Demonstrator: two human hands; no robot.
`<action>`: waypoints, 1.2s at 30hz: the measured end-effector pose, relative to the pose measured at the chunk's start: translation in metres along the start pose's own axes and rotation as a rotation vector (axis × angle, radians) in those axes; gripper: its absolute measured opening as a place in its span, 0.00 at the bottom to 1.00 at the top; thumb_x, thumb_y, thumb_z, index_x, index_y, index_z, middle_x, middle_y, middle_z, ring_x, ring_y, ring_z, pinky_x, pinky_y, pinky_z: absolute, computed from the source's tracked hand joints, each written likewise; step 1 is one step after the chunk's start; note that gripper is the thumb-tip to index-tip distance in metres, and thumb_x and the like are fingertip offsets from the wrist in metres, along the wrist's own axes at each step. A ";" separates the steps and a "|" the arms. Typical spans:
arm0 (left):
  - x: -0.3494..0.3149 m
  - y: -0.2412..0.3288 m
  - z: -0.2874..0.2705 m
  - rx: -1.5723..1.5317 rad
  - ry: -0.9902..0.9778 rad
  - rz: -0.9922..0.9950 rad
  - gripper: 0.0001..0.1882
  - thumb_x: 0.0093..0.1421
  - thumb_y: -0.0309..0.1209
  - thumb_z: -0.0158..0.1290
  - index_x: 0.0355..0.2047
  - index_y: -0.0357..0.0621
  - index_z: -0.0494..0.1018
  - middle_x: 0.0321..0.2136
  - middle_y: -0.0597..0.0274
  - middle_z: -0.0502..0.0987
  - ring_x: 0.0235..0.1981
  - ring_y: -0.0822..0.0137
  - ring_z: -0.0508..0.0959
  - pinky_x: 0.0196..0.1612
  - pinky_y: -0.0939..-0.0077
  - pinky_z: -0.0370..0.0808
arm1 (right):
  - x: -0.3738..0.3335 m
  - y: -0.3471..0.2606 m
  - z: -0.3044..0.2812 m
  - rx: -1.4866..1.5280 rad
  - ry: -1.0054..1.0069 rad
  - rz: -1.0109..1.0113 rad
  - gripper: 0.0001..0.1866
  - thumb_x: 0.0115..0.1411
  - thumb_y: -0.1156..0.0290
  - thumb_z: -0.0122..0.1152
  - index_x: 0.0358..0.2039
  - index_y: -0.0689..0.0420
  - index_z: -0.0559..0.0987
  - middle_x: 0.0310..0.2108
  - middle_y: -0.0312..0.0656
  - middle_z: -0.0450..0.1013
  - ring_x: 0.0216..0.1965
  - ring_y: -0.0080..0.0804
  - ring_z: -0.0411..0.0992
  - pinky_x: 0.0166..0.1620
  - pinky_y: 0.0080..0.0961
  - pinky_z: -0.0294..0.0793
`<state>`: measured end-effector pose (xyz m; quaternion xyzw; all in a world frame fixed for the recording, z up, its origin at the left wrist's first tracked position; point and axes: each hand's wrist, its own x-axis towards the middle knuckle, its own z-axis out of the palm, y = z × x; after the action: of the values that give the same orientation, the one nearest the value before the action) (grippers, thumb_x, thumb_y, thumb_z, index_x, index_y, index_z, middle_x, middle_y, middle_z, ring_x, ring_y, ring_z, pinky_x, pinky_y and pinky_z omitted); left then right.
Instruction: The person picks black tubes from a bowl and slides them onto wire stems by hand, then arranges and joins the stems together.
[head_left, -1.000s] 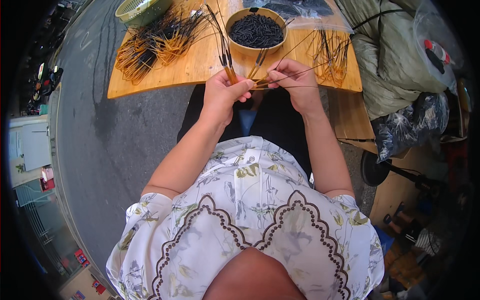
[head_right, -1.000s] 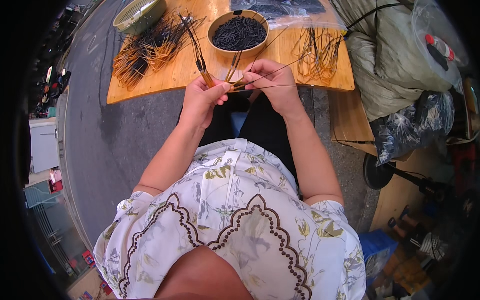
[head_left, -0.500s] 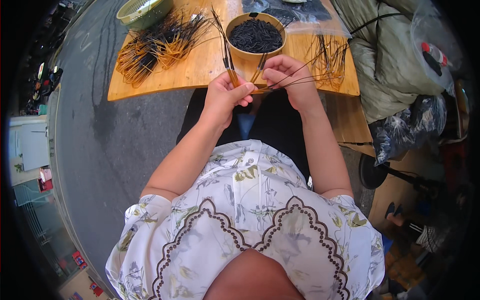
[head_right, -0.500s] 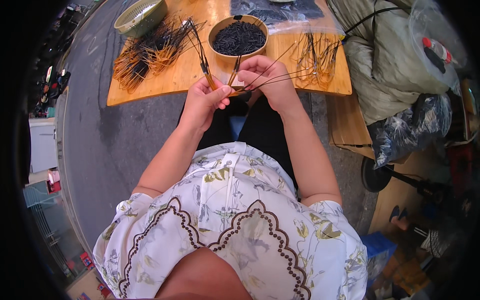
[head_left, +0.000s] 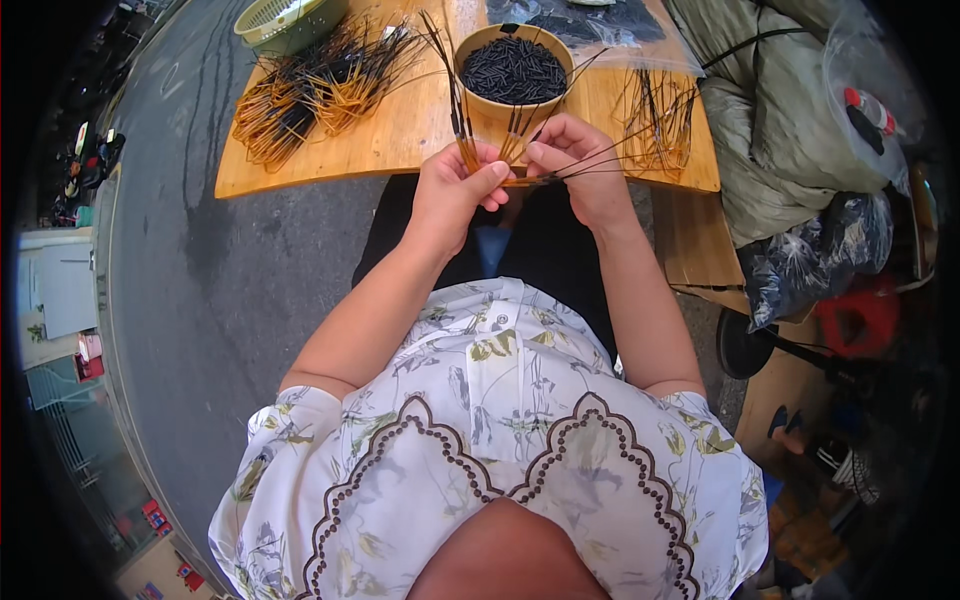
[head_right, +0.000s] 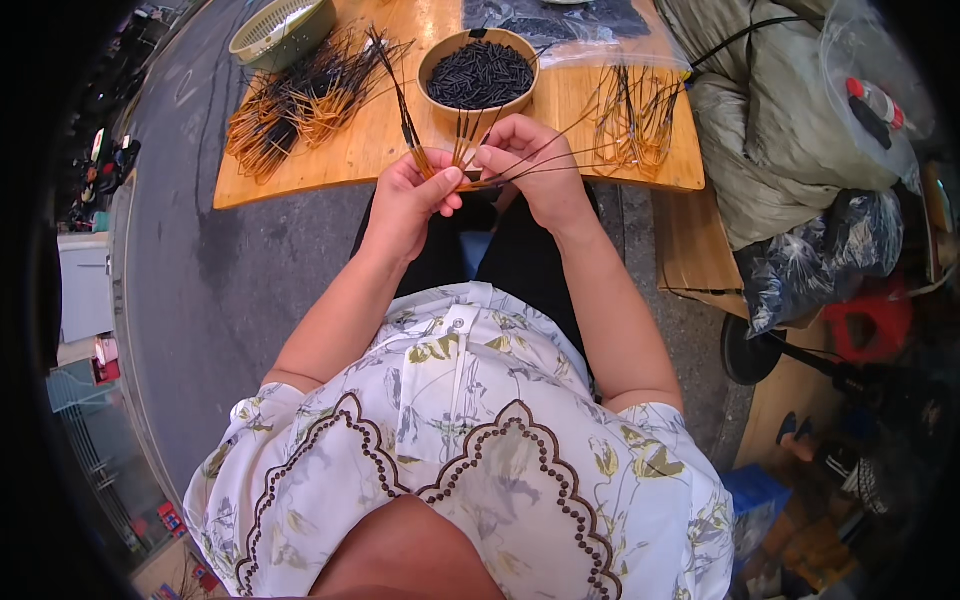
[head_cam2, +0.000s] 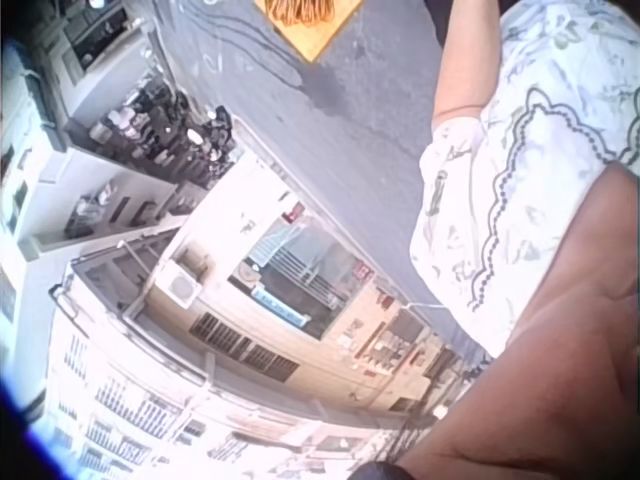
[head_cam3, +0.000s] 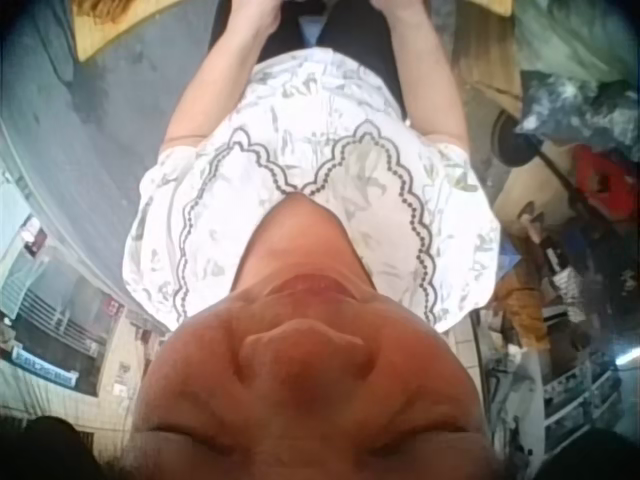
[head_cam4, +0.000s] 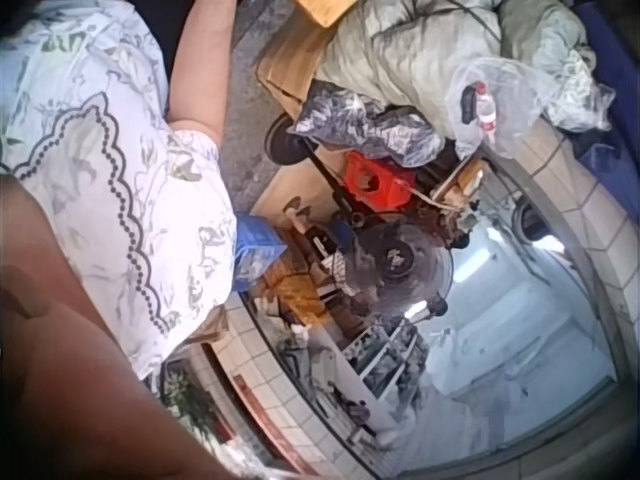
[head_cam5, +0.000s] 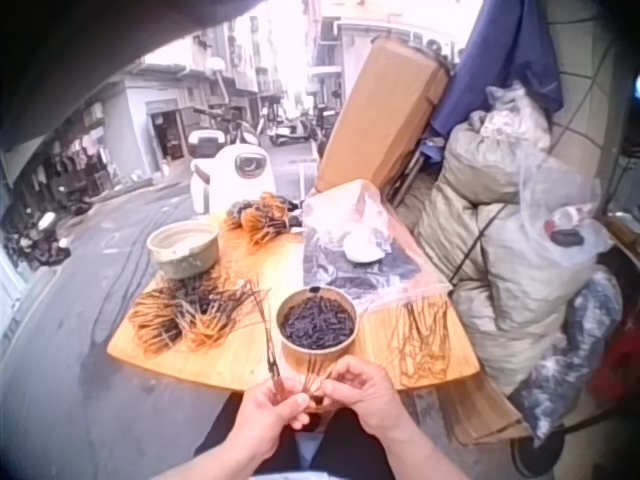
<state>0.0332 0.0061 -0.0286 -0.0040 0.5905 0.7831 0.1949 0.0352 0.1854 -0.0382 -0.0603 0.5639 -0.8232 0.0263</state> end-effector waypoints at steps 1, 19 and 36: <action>-0.001 0.001 0.000 0.036 -0.009 0.000 0.07 0.57 0.23 0.55 0.36 0.38 0.71 0.25 0.63 0.76 0.20 0.78 0.73 0.23 0.88 0.71 | 0.000 -0.002 0.001 0.002 0.026 0.009 0.04 0.57 0.74 0.60 0.31 0.58 0.74 0.25 0.34 0.73 0.25 0.16 0.70 0.30 0.13 0.70; -0.005 0.005 0.002 0.110 0.007 -0.035 0.06 0.58 0.23 0.54 0.35 0.39 0.70 0.24 0.64 0.76 0.19 0.79 0.72 0.23 0.87 0.70 | 0.001 -0.010 -0.002 -0.134 0.020 0.039 0.05 0.56 0.73 0.61 0.28 0.59 0.75 0.22 0.33 0.72 0.21 0.15 0.67 0.26 0.10 0.66; -0.004 0.003 0.002 0.106 0.011 -0.032 0.06 0.57 0.24 0.55 0.35 0.39 0.70 0.24 0.64 0.76 0.18 0.78 0.72 0.22 0.87 0.70 | -0.004 -0.009 -0.003 -0.125 0.009 0.060 0.06 0.57 0.71 0.61 0.28 0.58 0.75 0.22 0.31 0.71 0.23 0.13 0.66 0.27 0.11 0.64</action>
<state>0.0360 0.0060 -0.0248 -0.0074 0.6321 0.7475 0.2038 0.0394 0.1924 -0.0312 -0.0413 0.6160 -0.7854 0.0444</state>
